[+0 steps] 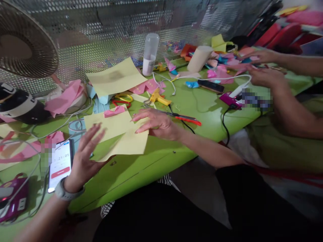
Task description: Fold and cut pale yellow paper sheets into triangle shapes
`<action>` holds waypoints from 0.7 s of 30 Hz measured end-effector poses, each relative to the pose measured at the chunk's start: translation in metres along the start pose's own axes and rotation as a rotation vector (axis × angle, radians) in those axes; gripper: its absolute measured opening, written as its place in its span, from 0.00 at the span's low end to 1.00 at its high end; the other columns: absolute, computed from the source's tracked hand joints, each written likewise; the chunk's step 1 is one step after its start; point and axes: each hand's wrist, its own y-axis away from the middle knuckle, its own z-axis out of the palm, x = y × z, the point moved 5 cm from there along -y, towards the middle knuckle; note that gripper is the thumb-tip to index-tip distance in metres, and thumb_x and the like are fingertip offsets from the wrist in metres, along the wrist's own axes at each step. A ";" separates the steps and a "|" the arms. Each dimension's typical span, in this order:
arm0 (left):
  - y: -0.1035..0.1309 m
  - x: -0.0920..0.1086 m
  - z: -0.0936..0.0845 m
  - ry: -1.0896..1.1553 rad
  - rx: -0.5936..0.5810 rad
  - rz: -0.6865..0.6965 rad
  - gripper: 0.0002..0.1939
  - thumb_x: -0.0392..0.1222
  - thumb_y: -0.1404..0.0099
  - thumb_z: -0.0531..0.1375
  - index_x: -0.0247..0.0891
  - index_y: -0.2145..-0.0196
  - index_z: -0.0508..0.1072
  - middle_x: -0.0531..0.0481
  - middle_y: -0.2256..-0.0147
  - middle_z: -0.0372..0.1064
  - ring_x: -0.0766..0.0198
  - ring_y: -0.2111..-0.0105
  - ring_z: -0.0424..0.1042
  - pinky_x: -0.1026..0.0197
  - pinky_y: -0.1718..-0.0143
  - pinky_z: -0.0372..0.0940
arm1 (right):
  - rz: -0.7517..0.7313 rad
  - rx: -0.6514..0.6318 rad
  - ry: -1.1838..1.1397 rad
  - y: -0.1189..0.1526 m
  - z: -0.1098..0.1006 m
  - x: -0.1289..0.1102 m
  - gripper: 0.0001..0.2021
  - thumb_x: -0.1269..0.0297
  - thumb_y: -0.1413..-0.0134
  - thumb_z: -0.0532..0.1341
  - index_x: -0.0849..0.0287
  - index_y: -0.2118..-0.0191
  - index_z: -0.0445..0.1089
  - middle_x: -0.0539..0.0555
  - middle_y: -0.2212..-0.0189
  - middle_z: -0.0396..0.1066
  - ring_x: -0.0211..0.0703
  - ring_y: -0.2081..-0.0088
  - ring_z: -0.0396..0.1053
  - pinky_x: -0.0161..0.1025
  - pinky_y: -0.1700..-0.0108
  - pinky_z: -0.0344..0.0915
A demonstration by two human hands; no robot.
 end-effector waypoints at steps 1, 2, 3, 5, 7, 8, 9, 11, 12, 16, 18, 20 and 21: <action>-0.001 0.005 0.005 -0.034 -0.036 0.109 0.30 0.45 0.31 0.61 0.52 0.34 0.58 0.44 0.37 0.63 0.48 0.36 0.62 0.34 0.36 0.56 | -0.013 -0.026 0.038 0.008 0.003 0.006 0.11 0.57 0.35 0.59 0.48 0.61 0.79 0.52 0.49 0.75 0.45 0.42 0.67 0.53 0.39 0.62; 0.001 0.009 0.012 -0.055 -0.085 0.214 0.26 0.40 0.29 0.58 0.52 0.36 0.62 0.47 0.40 0.68 0.51 0.38 0.65 0.36 0.35 0.56 | -0.004 -0.062 0.079 0.017 0.007 0.014 0.11 0.59 0.34 0.59 0.47 0.60 0.80 0.52 0.47 0.74 0.45 0.41 0.66 0.55 0.38 0.61; 0.004 0.013 0.020 -0.064 -0.139 0.300 0.24 0.36 0.28 0.55 0.51 0.37 0.65 0.48 0.43 0.71 0.53 0.39 0.67 0.38 0.35 0.57 | 0.010 -0.100 0.115 0.027 0.012 0.022 0.11 0.62 0.34 0.58 0.47 0.59 0.80 0.53 0.46 0.74 0.45 0.40 0.65 0.55 0.38 0.62; 0.012 0.016 0.038 -0.076 -0.251 0.382 0.22 0.34 0.28 0.52 0.45 0.39 0.67 0.46 0.44 0.73 0.55 0.42 0.70 0.42 0.38 0.63 | 0.031 -0.186 0.157 0.047 0.022 0.035 0.13 0.67 0.35 0.56 0.50 0.56 0.79 0.56 0.44 0.73 0.46 0.39 0.65 0.56 0.39 0.63; 0.018 0.018 0.052 -0.068 -0.329 0.398 0.20 0.35 0.27 0.51 0.39 0.40 0.68 0.41 0.44 0.72 0.54 0.43 0.72 0.47 0.44 0.70 | 0.038 -0.271 0.168 0.064 0.030 0.039 0.15 0.68 0.36 0.56 0.54 0.50 0.77 0.58 0.42 0.72 0.47 0.38 0.64 0.55 0.38 0.64; 0.020 0.019 0.057 -0.064 -0.350 0.399 0.19 0.36 0.27 0.51 0.36 0.41 0.69 0.40 0.44 0.72 0.53 0.45 0.73 0.49 0.47 0.72 | 0.038 -0.307 0.168 0.071 0.032 0.038 0.17 0.68 0.37 0.56 0.55 0.46 0.75 0.59 0.41 0.70 0.47 0.38 0.64 0.55 0.37 0.63; 0.021 0.020 0.061 -0.059 -0.361 0.398 0.19 0.36 0.27 0.51 0.34 0.42 0.70 0.39 0.45 0.73 0.53 0.46 0.74 0.50 0.49 0.74 | 0.036 -0.332 0.172 0.076 0.033 0.035 0.19 0.67 0.38 0.57 0.56 0.43 0.73 0.59 0.40 0.69 0.46 0.37 0.63 0.55 0.36 0.62; 0.022 0.023 0.064 -0.055 -0.365 0.389 0.18 0.36 0.28 0.52 0.32 0.43 0.71 0.38 0.46 0.74 0.52 0.48 0.75 0.51 0.52 0.75 | 0.024 -0.361 0.197 0.084 0.035 0.026 0.23 0.64 0.40 0.59 0.56 0.40 0.69 0.59 0.37 0.66 0.47 0.36 0.62 0.56 0.34 0.57; 0.022 0.023 0.065 -0.057 -0.362 0.380 0.18 0.35 0.28 0.52 0.32 0.44 0.71 0.38 0.47 0.74 0.51 0.49 0.76 0.50 0.52 0.75 | 0.009 -0.367 0.210 0.086 0.036 0.021 0.24 0.62 0.41 0.60 0.57 0.39 0.68 0.60 0.37 0.64 0.48 0.35 0.61 0.57 0.33 0.56; 0.021 0.022 0.064 -0.042 -0.371 0.339 0.19 0.36 0.28 0.52 0.35 0.43 0.71 0.39 0.46 0.74 0.52 0.49 0.76 0.49 0.52 0.75 | -0.001 -0.377 0.246 0.095 0.040 0.011 0.20 0.62 0.39 0.59 0.56 0.43 0.72 0.60 0.38 0.67 0.49 0.37 0.64 0.58 0.33 0.56; 0.019 0.021 0.066 -0.030 -0.367 0.317 0.19 0.38 0.28 0.53 0.37 0.43 0.71 0.41 0.47 0.74 0.52 0.49 0.76 0.50 0.52 0.75 | 0.028 -0.372 0.264 0.098 0.038 0.016 0.17 0.67 0.37 0.56 0.53 0.46 0.75 0.57 0.40 0.70 0.45 0.38 0.65 0.57 0.34 0.59; 0.013 0.023 0.070 -0.018 -0.357 0.304 0.18 0.40 0.29 0.55 0.37 0.44 0.72 0.41 0.48 0.75 0.53 0.51 0.77 0.50 0.53 0.75 | 0.062 -0.350 0.293 0.100 0.030 0.024 0.18 0.70 0.38 0.55 0.51 0.47 0.75 0.54 0.42 0.71 0.44 0.38 0.66 0.57 0.35 0.60; 0.009 0.024 0.072 -0.009 -0.355 0.300 0.17 0.39 0.29 0.55 0.36 0.45 0.73 0.41 0.49 0.76 0.53 0.51 0.77 0.50 0.53 0.75 | 0.085 -0.337 0.306 0.100 0.026 0.029 0.19 0.71 0.39 0.55 0.50 0.47 0.75 0.54 0.42 0.71 0.44 0.38 0.66 0.58 0.35 0.60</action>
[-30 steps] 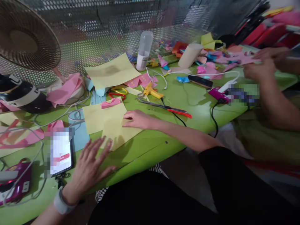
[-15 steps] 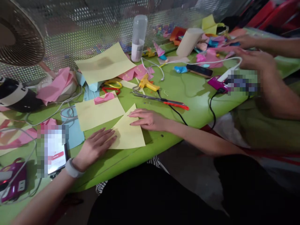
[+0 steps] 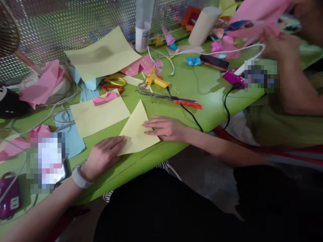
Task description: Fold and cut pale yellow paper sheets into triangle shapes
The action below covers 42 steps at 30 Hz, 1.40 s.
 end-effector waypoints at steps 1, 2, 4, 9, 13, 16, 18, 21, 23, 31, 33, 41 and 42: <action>-0.005 0.000 0.001 0.010 0.000 -0.003 0.17 0.39 0.29 0.55 0.36 0.46 0.74 0.40 0.49 0.76 0.53 0.52 0.77 0.50 0.54 0.76 | 0.027 0.010 0.002 0.001 -0.003 0.006 0.19 0.71 0.39 0.55 0.50 0.47 0.75 0.53 0.42 0.71 0.45 0.39 0.67 0.59 0.35 0.60; -0.010 0.001 0.002 0.021 -0.004 -0.008 0.16 0.39 0.29 0.55 0.36 0.47 0.74 0.41 0.50 0.76 0.53 0.53 0.78 0.51 0.55 0.76 | 0.051 0.015 -0.007 0.002 -0.006 0.011 0.19 0.71 0.40 0.56 0.49 0.48 0.75 0.53 0.42 0.71 0.46 0.39 0.67 0.59 0.35 0.60; -0.018 0.000 0.003 0.050 0.004 -0.043 0.14 0.41 0.29 0.56 0.35 0.50 0.76 0.41 0.52 0.78 0.54 0.55 0.78 0.52 0.57 0.77 | 0.088 0.025 -0.058 0.004 -0.010 0.016 0.16 0.66 0.41 0.60 0.51 0.48 0.76 0.54 0.41 0.71 0.48 0.39 0.67 0.58 0.35 0.60; -0.024 -0.008 -0.001 0.249 0.095 -0.224 0.11 0.44 0.29 0.57 0.37 0.62 0.79 0.46 0.58 0.80 0.62 0.60 0.80 0.59 0.59 0.76 | 0.241 0.146 -0.257 0.003 -0.014 0.015 0.14 0.52 0.37 0.60 0.54 0.60 0.80 0.55 0.48 0.76 0.48 0.44 0.72 0.55 0.36 0.62; -0.027 -0.020 -0.001 0.289 0.152 -0.363 0.14 0.47 0.29 0.58 0.35 0.65 0.77 0.47 0.67 0.78 0.64 0.68 0.77 0.63 0.67 0.73 | 0.460 0.219 -0.299 -0.007 -0.014 0.018 0.19 0.48 0.36 0.58 0.57 0.67 0.76 0.56 0.57 0.78 0.47 0.55 0.75 0.49 0.50 0.69; -0.031 -0.032 0.003 0.262 0.158 -0.484 0.14 0.48 0.30 0.58 0.35 0.63 0.75 0.49 0.69 0.75 0.66 0.72 0.73 0.64 0.72 0.69 | 0.541 0.255 -0.163 -0.016 -0.014 0.021 0.20 0.48 0.35 0.57 0.58 0.70 0.71 0.56 0.66 0.73 0.46 0.64 0.69 0.45 0.59 0.66; -0.035 -0.036 0.006 0.249 0.154 -0.502 0.13 0.48 0.30 0.57 0.35 0.63 0.75 0.49 0.68 0.74 0.66 0.71 0.72 0.64 0.71 0.68 | 0.539 0.262 -0.078 -0.021 -0.012 0.021 0.20 0.49 0.34 0.56 0.58 0.72 0.67 0.55 0.68 0.68 0.45 0.65 0.65 0.44 0.60 0.63; -0.039 -0.039 0.008 0.224 0.149 -0.468 0.13 0.46 0.30 0.56 0.35 0.64 0.75 0.47 0.67 0.73 0.65 0.70 0.71 0.63 0.70 0.66 | 0.515 0.249 0.009 -0.025 -0.010 0.020 0.18 0.52 0.33 0.55 0.58 0.70 0.66 0.56 0.65 0.66 0.47 0.60 0.64 0.45 0.57 0.61; -0.040 -0.041 0.009 0.221 0.143 -0.456 0.13 0.45 0.30 0.55 0.34 0.64 0.75 0.47 0.67 0.72 0.65 0.69 0.70 0.62 0.69 0.65 | 0.527 0.208 0.057 -0.028 -0.010 0.021 0.16 0.53 0.33 0.55 0.59 0.68 0.67 0.57 0.63 0.66 0.47 0.60 0.64 0.44 0.59 0.61; -0.042 -0.048 0.015 0.197 0.130 -0.480 0.10 0.42 0.31 0.56 0.36 0.66 0.74 0.46 0.68 0.71 0.63 0.70 0.69 0.59 0.68 0.65 | 0.711 0.030 0.158 -0.042 -0.013 0.023 0.15 0.54 0.34 0.57 0.62 0.63 0.68 0.56 0.62 0.67 0.37 0.72 0.60 0.37 0.72 0.52; -0.042 -0.049 0.015 0.183 0.125 -0.488 0.11 0.43 0.30 0.55 0.36 0.65 0.75 0.45 0.67 0.72 0.62 0.69 0.70 0.59 0.67 0.67 | 0.708 0.030 0.200 -0.042 -0.011 0.021 0.14 0.54 0.34 0.57 0.62 0.61 0.68 0.57 0.62 0.68 0.38 0.71 0.61 0.37 0.72 0.52; -0.040 -0.009 0.006 -0.132 0.074 -0.226 0.24 0.46 0.27 0.54 0.44 0.36 0.61 0.41 0.36 0.62 0.49 0.36 0.61 0.41 0.37 0.56 | 0.653 0.083 0.237 -0.037 -0.003 0.025 0.13 0.55 0.33 0.56 0.62 0.61 0.68 0.56 0.63 0.68 0.41 0.68 0.62 0.38 0.70 0.53; -0.039 -0.001 0.012 -0.128 0.013 -0.149 0.29 0.49 0.27 0.54 0.42 0.32 0.55 0.41 0.34 0.58 0.49 0.33 0.56 0.41 0.34 0.51 | 0.651 0.089 0.230 -0.037 -0.003 0.026 0.13 0.55 0.34 0.57 0.61 0.62 0.68 0.56 0.63 0.67 0.40 0.69 0.62 0.38 0.70 0.53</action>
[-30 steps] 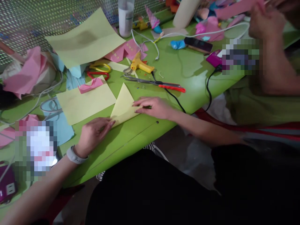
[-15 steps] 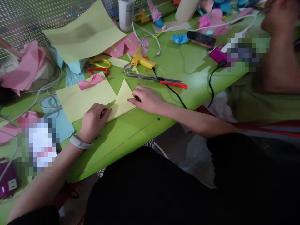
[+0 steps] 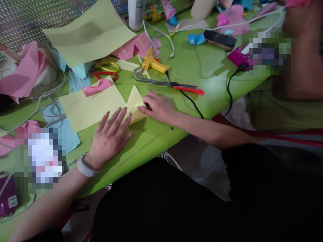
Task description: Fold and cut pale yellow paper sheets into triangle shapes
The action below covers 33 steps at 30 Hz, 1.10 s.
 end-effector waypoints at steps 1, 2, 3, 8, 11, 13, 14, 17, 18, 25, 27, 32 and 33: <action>0.002 0.006 0.005 0.001 -0.051 0.047 0.34 0.54 0.27 0.53 0.41 0.30 0.49 0.40 0.33 0.55 0.49 0.32 0.53 0.41 0.32 0.47 | 0.004 0.002 -0.012 0.000 0.000 0.001 0.13 0.55 0.34 0.57 0.61 0.62 0.67 0.56 0.63 0.67 0.40 0.69 0.61 0.38 0.70 0.53; 0.004 0.010 0.011 0.002 -0.097 0.070 0.38 0.58 0.28 0.51 0.39 0.29 0.44 0.38 0.32 0.52 0.49 0.31 0.51 0.41 0.31 0.45 | 0.014 0.003 -0.026 -0.001 -0.001 0.001 0.12 0.55 0.34 0.58 0.61 0.62 0.67 0.55 0.64 0.67 0.39 0.70 0.60 0.38 0.70 0.52; 0.005 0.011 0.017 0.002 -0.137 0.074 0.41 0.61 0.28 0.50 0.37 0.28 0.39 0.37 0.31 0.50 0.49 0.31 0.50 0.41 0.31 0.43 | 0.028 0.006 -0.040 -0.001 -0.001 0.002 0.12 0.56 0.35 0.58 0.61 0.63 0.67 0.55 0.64 0.67 0.39 0.70 0.60 0.37 0.70 0.52; 0.007 0.007 0.027 0.021 -0.225 0.067 0.44 0.63 0.28 0.47 0.40 0.28 0.30 0.40 0.29 0.45 0.52 0.30 0.47 0.44 0.30 0.40 | 0.072 0.011 -0.122 0.000 -0.005 0.005 0.10 0.58 0.37 0.61 0.60 0.65 0.67 0.54 0.64 0.67 0.38 0.71 0.59 0.37 0.69 0.52; 0.006 0.005 0.027 0.019 -0.235 0.070 0.44 0.63 0.28 0.47 0.39 0.28 0.31 0.39 0.29 0.43 0.52 0.30 0.46 0.45 0.30 0.42 | 0.075 0.015 -0.192 0.000 -0.006 0.008 0.10 0.59 0.38 0.62 0.60 0.66 0.66 0.53 0.65 0.68 0.36 0.71 0.59 0.37 0.68 0.55; 0.006 0.005 0.026 0.019 -0.235 0.070 0.44 0.63 0.28 0.47 0.38 0.28 0.32 0.39 0.29 0.43 0.51 0.30 0.45 0.45 0.30 0.42 | 0.075 0.014 -0.251 0.000 -0.006 0.010 0.09 0.60 0.38 0.62 0.60 0.66 0.66 0.53 0.64 0.68 0.35 0.72 0.60 0.38 0.69 0.58; 0.006 0.005 0.027 0.021 -0.236 0.073 0.44 0.64 0.28 0.47 0.38 0.28 0.33 0.39 0.29 0.43 0.51 0.30 0.45 0.45 0.30 0.42 | 0.070 0.018 -0.277 0.000 -0.006 0.011 0.09 0.61 0.38 0.62 0.61 0.66 0.67 0.54 0.64 0.69 0.35 0.73 0.60 0.38 0.69 0.59; 0.006 0.005 0.028 0.024 -0.229 0.078 0.44 0.64 0.28 0.47 0.38 0.28 0.33 0.39 0.29 0.43 0.51 0.30 0.45 0.44 0.30 0.43 | 0.038 0.070 -0.326 -0.001 -0.006 0.015 0.07 0.63 0.38 0.61 0.61 0.63 0.68 0.55 0.62 0.71 0.37 0.71 0.65 0.40 0.68 0.64; 0.006 0.005 0.028 0.020 -0.223 0.080 0.43 0.64 0.28 0.47 0.38 0.28 0.34 0.39 0.29 0.43 0.51 0.30 0.46 0.44 0.30 0.43 | 0.025 0.104 -0.337 -0.001 -0.007 0.017 0.07 0.62 0.37 0.60 0.61 0.61 0.68 0.56 0.62 0.71 0.39 0.69 0.67 0.41 0.66 0.66; 0.008 0.003 0.032 0.016 -0.212 0.087 0.44 0.65 0.28 0.45 0.36 0.28 0.34 0.38 0.30 0.44 0.51 0.30 0.46 0.44 0.30 0.42 | -0.488 0.158 -0.282 0.006 -0.005 -0.005 0.25 0.52 0.31 0.49 0.58 0.36 0.61 0.59 0.38 0.64 0.51 0.35 0.59 0.58 0.37 0.59; 0.009 0.003 0.034 0.014 -0.208 0.090 0.44 0.65 0.28 0.44 0.35 0.28 0.35 0.37 0.30 0.46 0.50 0.30 0.46 0.43 0.30 0.42 | -0.686 0.002 -0.202 0.014 0.004 -0.018 0.31 0.47 0.32 0.49 0.61 0.32 0.56 0.60 0.33 0.58 0.50 0.31 0.51 0.57 0.32 0.50; 0.008 0.003 0.032 0.040 -0.210 0.090 0.43 0.64 0.28 0.46 0.34 0.28 0.39 0.36 0.31 0.47 0.50 0.30 0.48 0.43 0.30 0.43 | -0.738 -0.161 -0.071 0.023 0.011 -0.023 0.40 0.39 0.34 0.48 0.67 0.29 0.47 0.66 0.30 0.50 0.52 0.28 0.45 0.55 0.28 0.38; 0.007 0.002 0.029 0.060 -0.221 0.085 0.43 0.64 0.28 0.46 0.34 0.28 0.40 0.36 0.30 0.47 0.50 0.30 0.48 0.43 0.30 0.43 | -0.725 -0.185 -0.063 0.023 0.011 -0.021 0.41 0.39 0.34 0.48 0.68 0.29 0.46 0.66 0.30 0.49 0.52 0.28 0.45 0.55 0.28 0.38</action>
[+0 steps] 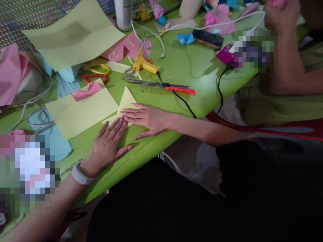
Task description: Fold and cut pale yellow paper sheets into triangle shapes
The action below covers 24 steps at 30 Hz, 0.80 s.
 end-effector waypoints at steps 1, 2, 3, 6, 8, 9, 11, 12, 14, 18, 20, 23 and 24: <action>0.000 -0.001 -0.003 0.027 -0.013 -0.005 0.43 0.64 0.28 0.46 0.33 0.28 0.40 0.36 0.30 0.47 0.51 0.30 0.48 0.43 0.30 0.44 | 0.011 -0.022 -0.005 0.001 0.000 0.002 0.41 0.39 0.34 0.48 0.68 0.29 0.45 0.66 0.29 0.47 0.51 0.28 0.44 0.54 0.28 0.38; 0.000 -0.004 -0.006 0.057 -0.027 -0.017 0.43 0.64 0.28 0.47 0.33 0.28 0.41 0.36 0.30 0.47 0.51 0.30 0.48 0.44 0.30 0.46 | 0.016 -0.037 -0.013 0.002 0.001 0.003 0.41 0.39 0.34 0.48 0.67 0.28 0.43 0.65 0.29 0.46 0.51 0.28 0.43 0.53 0.28 0.38; 0.001 -0.007 -0.009 0.086 -0.039 -0.034 0.43 0.64 0.28 0.47 0.33 0.28 0.42 0.36 0.30 0.47 0.51 0.30 0.48 0.45 0.31 0.48 | 0.015 -0.042 -0.022 0.003 0.001 0.004 0.42 0.39 0.34 0.48 0.67 0.28 0.42 0.65 0.29 0.44 0.51 0.28 0.42 0.53 0.28 0.39; 0.003 -0.015 -0.015 0.138 -0.075 -0.075 0.39 0.61 0.27 0.46 0.33 0.29 0.45 0.36 0.31 0.48 0.52 0.30 0.49 0.47 0.31 0.50 | -0.002 -0.014 -0.046 0.005 0.002 0.005 0.42 0.40 0.34 0.49 0.65 0.27 0.40 0.65 0.29 0.44 0.52 0.28 0.43 0.55 0.28 0.40; 0.004 -0.018 -0.015 0.133 -0.091 -0.073 0.37 0.59 0.26 0.45 0.31 0.29 0.47 0.36 0.31 0.48 0.53 0.30 0.48 0.48 0.31 0.49 | -0.008 0.008 -0.061 0.005 0.002 0.004 0.41 0.40 0.34 0.49 0.65 0.27 0.41 0.66 0.29 0.46 0.53 0.28 0.44 0.56 0.29 0.40; 0.004 -0.018 -0.014 0.125 -0.098 -0.070 0.37 0.59 0.26 0.44 0.30 0.30 0.47 0.36 0.31 0.48 0.54 0.30 0.48 0.49 0.30 0.48 | -0.005 0.011 -0.066 0.005 0.003 0.004 0.41 0.40 0.34 0.49 0.65 0.28 0.41 0.66 0.29 0.46 0.53 0.28 0.45 0.56 0.29 0.41; 0.005 -0.018 -0.012 0.111 -0.105 -0.075 0.37 0.58 0.26 0.45 0.29 0.30 0.47 0.35 0.31 0.47 0.54 0.30 0.46 0.50 0.30 0.46 | 0.005 0.004 -0.075 0.005 0.003 0.004 0.41 0.39 0.34 0.49 0.65 0.28 0.42 0.66 0.29 0.46 0.54 0.29 0.45 0.57 0.29 0.41; 0.006 -0.018 -0.010 0.109 -0.107 -0.079 0.37 0.58 0.26 0.45 0.29 0.30 0.47 0.35 0.30 0.46 0.54 0.30 0.45 0.50 0.30 0.46 | 0.012 -0.004 -0.079 0.005 0.004 0.004 0.42 0.39 0.34 0.49 0.65 0.28 0.42 0.66 0.29 0.46 0.55 0.28 0.45 0.58 0.29 0.41; 0.007 -0.018 -0.007 0.103 -0.102 -0.096 0.38 0.58 0.26 0.45 0.32 0.29 0.44 0.36 0.29 0.42 0.53 0.29 0.41 0.48 0.30 0.44 | 0.025 -0.022 -0.086 0.005 0.004 0.005 0.42 0.39 0.35 0.49 0.65 0.28 0.42 0.65 0.29 0.44 0.55 0.28 0.43 0.58 0.29 0.40; 0.015 -0.019 -0.005 0.062 -0.089 -0.131 0.41 0.61 0.27 0.45 0.33 0.28 0.37 0.36 0.28 0.38 0.51 0.28 0.37 0.44 0.29 0.40 | 0.041 -0.033 -0.098 0.004 0.005 0.007 0.41 0.40 0.35 0.50 0.64 0.28 0.43 0.62 0.28 0.43 0.55 0.28 0.41 0.59 0.28 0.39; 0.019 -0.018 -0.005 0.045 -0.097 -0.121 0.42 0.61 0.27 0.45 0.35 0.28 0.34 0.37 0.28 0.38 0.52 0.29 0.39 0.45 0.29 0.39 | 0.037 -0.016 -0.100 0.004 0.005 0.007 0.41 0.40 0.35 0.51 0.63 0.28 0.43 0.62 0.28 0.43 0.56 0.28 0.41 0.60 0.29 0.40; 0.023 -0.018 -0.005 0.033 -0.091 -0.110 0.43 0.62 0.27 0.45 0.36 0.28 0.32 0.37 0.28 0.38 0.52 0.29 0.40 0.45 0.29 0.38 | 0.029 -0.001 -0.101 0.004 0.006 0.008 0.40 0.40 0.35 0.51 0.62 0.28 0.44 0.62 0.28 0.44 0.56 0.28 0.41 0.60 0.29 0.40; 0.023 -0.019 -0.006 0.034 -0.090 -0.110 0.43 0.62 0.27 0.45 0.35 0.28 0.32 0.37 0.28 0.38 0.52 0.29 0.40 0.45 0.29 0.38 | 0.030 -0.002 -0.100 0.004 0.006 0.008 0.40 0.40 0.35 0.51 0.62 0.28 0.44 0.62 0.28 0.43 0.56 0.28 0.41 0.60 0.29 0.40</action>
